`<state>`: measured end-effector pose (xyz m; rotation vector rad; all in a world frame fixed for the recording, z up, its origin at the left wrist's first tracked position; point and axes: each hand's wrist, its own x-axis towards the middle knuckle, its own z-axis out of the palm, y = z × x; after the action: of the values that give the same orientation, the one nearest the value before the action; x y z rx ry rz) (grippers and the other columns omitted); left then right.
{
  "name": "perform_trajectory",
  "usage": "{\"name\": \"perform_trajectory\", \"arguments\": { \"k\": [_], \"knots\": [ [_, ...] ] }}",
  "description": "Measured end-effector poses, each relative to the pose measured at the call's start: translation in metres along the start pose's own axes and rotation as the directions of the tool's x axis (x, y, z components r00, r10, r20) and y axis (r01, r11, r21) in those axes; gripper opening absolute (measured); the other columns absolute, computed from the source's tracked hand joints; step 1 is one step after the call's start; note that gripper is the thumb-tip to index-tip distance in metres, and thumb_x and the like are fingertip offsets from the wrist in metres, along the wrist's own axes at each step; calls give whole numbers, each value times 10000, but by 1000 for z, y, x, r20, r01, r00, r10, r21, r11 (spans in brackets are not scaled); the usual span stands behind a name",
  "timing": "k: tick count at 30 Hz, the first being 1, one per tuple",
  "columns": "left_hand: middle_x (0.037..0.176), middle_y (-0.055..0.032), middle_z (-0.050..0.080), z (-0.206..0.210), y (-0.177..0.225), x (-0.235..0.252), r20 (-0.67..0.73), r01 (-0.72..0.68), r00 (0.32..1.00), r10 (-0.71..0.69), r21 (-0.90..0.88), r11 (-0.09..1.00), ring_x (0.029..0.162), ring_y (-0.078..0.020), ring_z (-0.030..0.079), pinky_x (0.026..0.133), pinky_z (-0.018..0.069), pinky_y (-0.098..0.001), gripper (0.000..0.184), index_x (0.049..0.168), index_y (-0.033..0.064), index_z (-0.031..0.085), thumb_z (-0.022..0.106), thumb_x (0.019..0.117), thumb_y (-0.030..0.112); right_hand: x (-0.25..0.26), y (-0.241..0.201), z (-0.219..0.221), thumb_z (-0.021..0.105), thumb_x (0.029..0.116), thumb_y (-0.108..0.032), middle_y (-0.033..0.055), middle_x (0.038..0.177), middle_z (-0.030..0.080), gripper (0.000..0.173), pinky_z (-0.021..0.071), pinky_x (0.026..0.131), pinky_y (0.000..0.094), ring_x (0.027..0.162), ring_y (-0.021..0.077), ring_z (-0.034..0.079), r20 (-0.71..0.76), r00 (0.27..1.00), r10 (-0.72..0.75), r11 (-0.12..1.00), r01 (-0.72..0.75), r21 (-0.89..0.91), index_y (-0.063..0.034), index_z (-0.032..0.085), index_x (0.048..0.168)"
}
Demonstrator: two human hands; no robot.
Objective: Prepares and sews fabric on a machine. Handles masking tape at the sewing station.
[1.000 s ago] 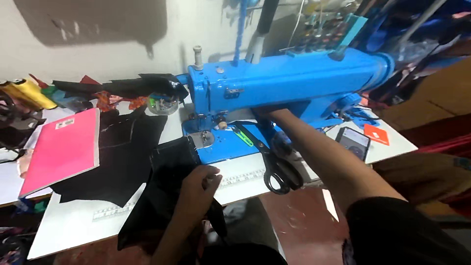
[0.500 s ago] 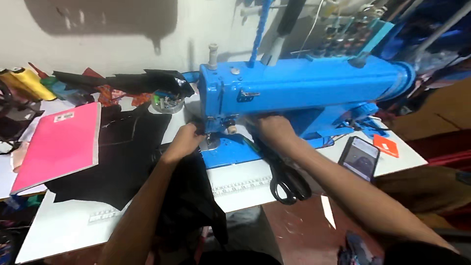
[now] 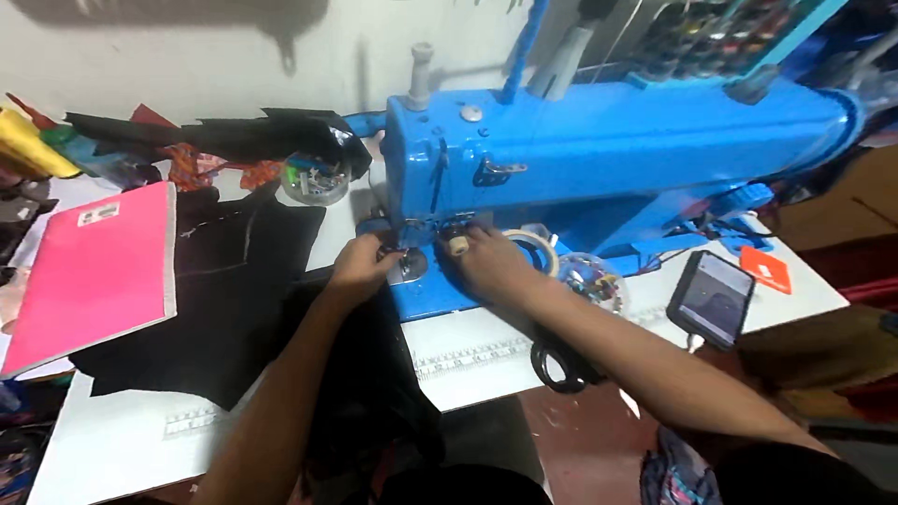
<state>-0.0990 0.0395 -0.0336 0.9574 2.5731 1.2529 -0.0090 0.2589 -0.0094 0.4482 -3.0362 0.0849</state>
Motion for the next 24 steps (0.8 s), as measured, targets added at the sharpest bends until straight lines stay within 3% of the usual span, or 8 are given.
{"name": "perform_trajectory", "arguments": {
  "k": [2, 5, 8, 10, 13, 18, 24],
  "knots": [
    [1054, -216, 712, 2, -2, 0, -6, 2, 1000, -2, 15, 1000, 1009, -336, 692, 927, 519, -565, 219, 1096, -48, 701, 635, 1002, 138, 16, 9, -5, 573, 1000, -53, 285, 1151, 684, 224, 480, 942, 654, 1131, 490, 633, 45, 990, 131, 991, -131, -15, 52, 689, 1162],
    [1057, -223, 703, 2, -3, 0, 3, 3, 1000, -3, 39, 999, 1021, -344, 684, 932, 512, -565, 223, 1079, -56, 696, 625, 1009, 143, 23, -3, -28, 572, 1015, -83, 328, 1118, 671, 222, 483, 855, 704, 1099, 532, 633, 143, 946, 291, 957, -287, -45, 84, 685, 1106],
    [1058, -229, 702, 2, -3, 1, 5, -18, 1000, 18, 67, 998, 1027, -359, 681, 930, 506, -579, 218, 1076, -55, 696, 614, 1012, 136, 22, -2, -19, 589, 1023, -212, 287, 939, 696, 308, 512, 798, 663, 957, 484, 687, 38, 985, 170, 970, -174, 167, 71, 692, 956],
    [1081, -235, 700, 3, -3, 1, 8, -39, 999, 39, 84, 996, 1054, -370, 678, 940, 501, -593, 222, 1095, -52, 697, 605, 1013, 132, 23, -4, -5, 561, 1039, -227, 255, 988, 703, 313, 521, 865, 625, 1000, 435, 689, 5, 994, 113, 941, -109, 319, 53, 699, 1031],
    [1107, -253, 695, 5, -7, 1, 4, -72, 997, 72, 93, 993, 1084, -388, 672, 955, 496, -605, 241, 1104, -69, 691, 598, 1016, 136, 24, -13, 2, 551, 1036, -152, 300, 1071, 698, 290, 508, 914, 622, 1061, 465, 678, -57, 995, 77, 931, -51, 360, 88, 690, 1122],
    [1090, -250, 695, 5, -10, 2, 3, -98, 995, 98, 75, 992, 1076, -383, 673, 952, 504, -601, 256, 1074, -76, 692, 597, 1016, 154, 28, -13, -2, 557, 1031, -153, 301, 1084, 688, 287, 494, 932, 621, 1082, 458, 666, 35, 990, 140, 917, -143, 373, 89, 681, 1126],
    [1160, -253, 680, 5, -13, 1, 2, -78, 997, 78, 71, 994, 1181, -388, 623, 1033, 465, -565, 278, 1073, -77, 696, 605, 1019, 180, 34, -17, -11, 572, 1023, -182, 285, 1130, 678, 293, 475, 960, 615, 1134, 440, 641, 126, 972, 197, 917, -229, 328, 60, 684, 1145]
  ]
}}
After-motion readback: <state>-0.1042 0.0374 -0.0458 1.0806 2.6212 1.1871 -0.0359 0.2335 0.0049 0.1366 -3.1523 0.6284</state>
